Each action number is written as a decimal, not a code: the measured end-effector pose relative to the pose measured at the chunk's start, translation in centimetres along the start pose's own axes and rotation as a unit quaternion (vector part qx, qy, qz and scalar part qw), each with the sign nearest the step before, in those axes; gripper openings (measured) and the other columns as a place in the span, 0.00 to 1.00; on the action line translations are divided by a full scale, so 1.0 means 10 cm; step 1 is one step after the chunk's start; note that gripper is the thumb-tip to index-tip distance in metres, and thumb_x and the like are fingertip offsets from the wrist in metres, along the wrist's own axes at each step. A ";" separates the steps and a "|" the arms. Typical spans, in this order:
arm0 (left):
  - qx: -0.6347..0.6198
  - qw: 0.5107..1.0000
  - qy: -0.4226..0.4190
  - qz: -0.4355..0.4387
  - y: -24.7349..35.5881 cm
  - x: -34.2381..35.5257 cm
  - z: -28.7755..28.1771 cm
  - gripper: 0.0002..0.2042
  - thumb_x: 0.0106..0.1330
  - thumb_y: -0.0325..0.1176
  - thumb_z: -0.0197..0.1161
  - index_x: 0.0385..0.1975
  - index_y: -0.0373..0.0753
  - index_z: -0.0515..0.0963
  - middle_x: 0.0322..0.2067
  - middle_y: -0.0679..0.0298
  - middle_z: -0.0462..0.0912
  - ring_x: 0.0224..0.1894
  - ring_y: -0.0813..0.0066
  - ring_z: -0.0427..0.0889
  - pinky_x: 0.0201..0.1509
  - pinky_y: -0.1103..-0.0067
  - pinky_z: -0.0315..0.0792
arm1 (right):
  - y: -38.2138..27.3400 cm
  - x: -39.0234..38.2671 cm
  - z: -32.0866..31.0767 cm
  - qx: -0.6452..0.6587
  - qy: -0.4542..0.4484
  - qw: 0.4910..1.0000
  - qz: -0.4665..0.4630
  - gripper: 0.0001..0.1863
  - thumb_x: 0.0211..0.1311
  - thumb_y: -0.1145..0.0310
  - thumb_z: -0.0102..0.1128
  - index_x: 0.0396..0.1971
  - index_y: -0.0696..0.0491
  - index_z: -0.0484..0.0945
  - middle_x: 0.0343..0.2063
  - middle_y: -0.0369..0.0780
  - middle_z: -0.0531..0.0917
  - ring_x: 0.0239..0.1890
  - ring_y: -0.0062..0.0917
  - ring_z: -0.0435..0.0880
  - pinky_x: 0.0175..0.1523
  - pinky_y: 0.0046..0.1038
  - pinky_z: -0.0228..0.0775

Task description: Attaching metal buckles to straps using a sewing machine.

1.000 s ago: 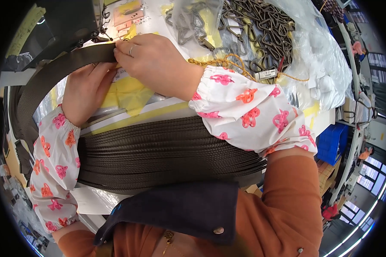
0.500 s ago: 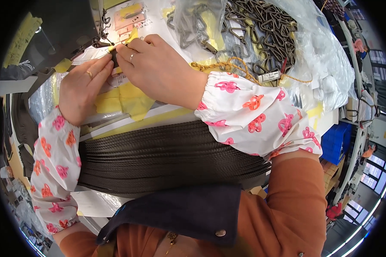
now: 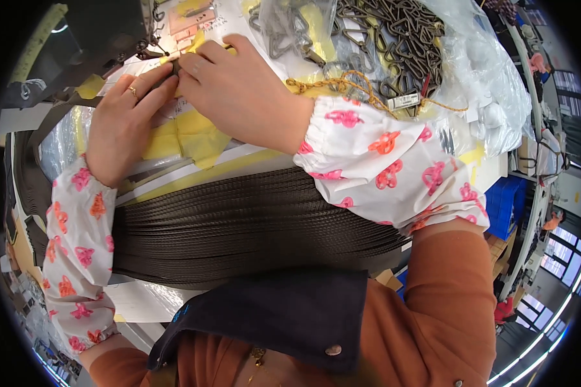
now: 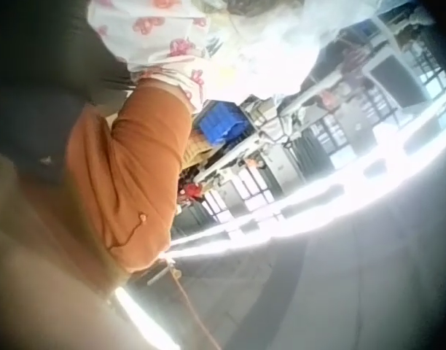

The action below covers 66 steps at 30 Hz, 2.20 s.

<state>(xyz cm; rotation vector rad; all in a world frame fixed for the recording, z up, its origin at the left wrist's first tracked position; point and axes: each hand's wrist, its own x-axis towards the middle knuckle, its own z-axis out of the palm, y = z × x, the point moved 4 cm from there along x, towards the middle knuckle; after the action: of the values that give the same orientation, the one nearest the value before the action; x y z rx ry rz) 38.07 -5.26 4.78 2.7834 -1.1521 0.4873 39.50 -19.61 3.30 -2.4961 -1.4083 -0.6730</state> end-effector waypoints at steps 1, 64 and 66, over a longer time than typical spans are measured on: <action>-0.009 1.000 0.020 -0.019 0.00 -0.02 0.03 0.15 0.50 0.25 0.58 0.40 0.38 0.76 0.44 0.66 0.77 0.34 0.67 0.74 0.39 0.76 0.71 | 0.03 -0.02 0.02 0.015 0.057 0.998 0.012 0.14 0.44 0.71 0.54 0.34 0.56 0.77 0.39 0.34 0.77 0.42 0.25 0.72 0.50 0.33 0.61; -0.148 0.977 0.025 -0.152 -0.51 -0.15 0.30 0.15 0.61 0.27 0.51 0.47 0.50 0.73 0.44 0.69 0.79 0.33 0.65 0.81 0.29 0.78 0.75 | 0.31 0.18 0.09 0.001 -0.062 0.997 0.050 0.19 0.45 0.78 0.52 0.42 0.49 0.76 0.45 0.32 0.78 0.47 0.25 0.73 0.58 0.44 0.57; -0.141 0.976 0.012 -0.166 -0.50 -0.14 0.28 0.15 0.61 0.27 0.51 0.47 0.51 0.73 0.43 0.69 0.79 0.32 0.65 0.81 0.28 0.78 0.75 | 0.33 0.18 0.10 0.016 -0.048 0.998 0.046 0.16 0.46 0.76 0.52 0.39 0.49 0.77 0.43 0.32 0.78 0.45 0.26 0.74 0.56 0.44 0.56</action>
<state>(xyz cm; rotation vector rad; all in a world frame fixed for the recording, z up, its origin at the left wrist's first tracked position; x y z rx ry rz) 41.32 -1.33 1.80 2.6332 -0.6669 0.2952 43.39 -19.63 3.41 -2.5819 -1.3144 -0.5151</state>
